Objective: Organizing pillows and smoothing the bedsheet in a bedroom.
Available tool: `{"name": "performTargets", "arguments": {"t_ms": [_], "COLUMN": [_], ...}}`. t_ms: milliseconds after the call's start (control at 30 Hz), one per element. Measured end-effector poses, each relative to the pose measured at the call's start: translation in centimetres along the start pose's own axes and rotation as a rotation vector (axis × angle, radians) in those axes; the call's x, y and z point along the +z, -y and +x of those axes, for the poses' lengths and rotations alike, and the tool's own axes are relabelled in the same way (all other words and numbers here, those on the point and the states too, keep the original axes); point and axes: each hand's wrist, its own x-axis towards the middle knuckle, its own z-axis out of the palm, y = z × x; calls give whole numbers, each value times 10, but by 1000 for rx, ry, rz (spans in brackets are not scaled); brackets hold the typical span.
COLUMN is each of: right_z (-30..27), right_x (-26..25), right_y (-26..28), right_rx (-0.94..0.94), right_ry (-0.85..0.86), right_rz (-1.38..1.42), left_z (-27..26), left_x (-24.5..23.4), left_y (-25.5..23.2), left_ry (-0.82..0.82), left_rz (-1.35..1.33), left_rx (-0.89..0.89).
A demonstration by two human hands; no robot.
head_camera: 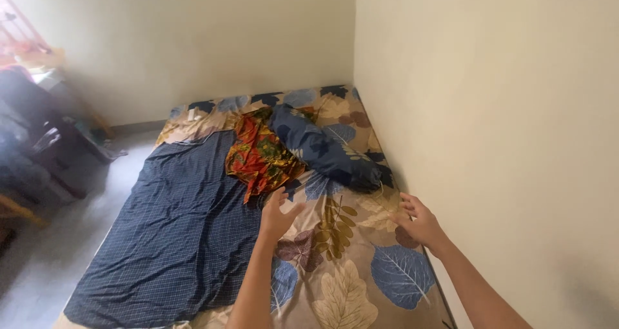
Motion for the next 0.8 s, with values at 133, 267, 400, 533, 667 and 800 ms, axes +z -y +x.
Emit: {"name": "performTargets", "arguments": {"t_ms": [133,267,400,533,667,800], "right_z": [15,38,56,76,98,104], "right_x": [-20,-52,-88,-111,-109,-97], "right_y": [-14,-24,-39,-52,-82,-99], "right_rx": [-31,-31,-72,-87,-60,-66], "right_ry": [29,48,60,89,142,219], "right_rz": [32,15,-37,-52,-59,-70], "left_z": [-10,-8,-15,-22,-26,-25], "left_x": [8,35,65,100,136,162], "left_y": [-28,-49,-80,-99,-95,-62], "left_ry": [-20,-46,-62,-80,-112,-191], "left_rz": [-13,-16,-20,-50,-142,-153], "left_rx": [-41,-65,-86,-95,-134,-59]}}
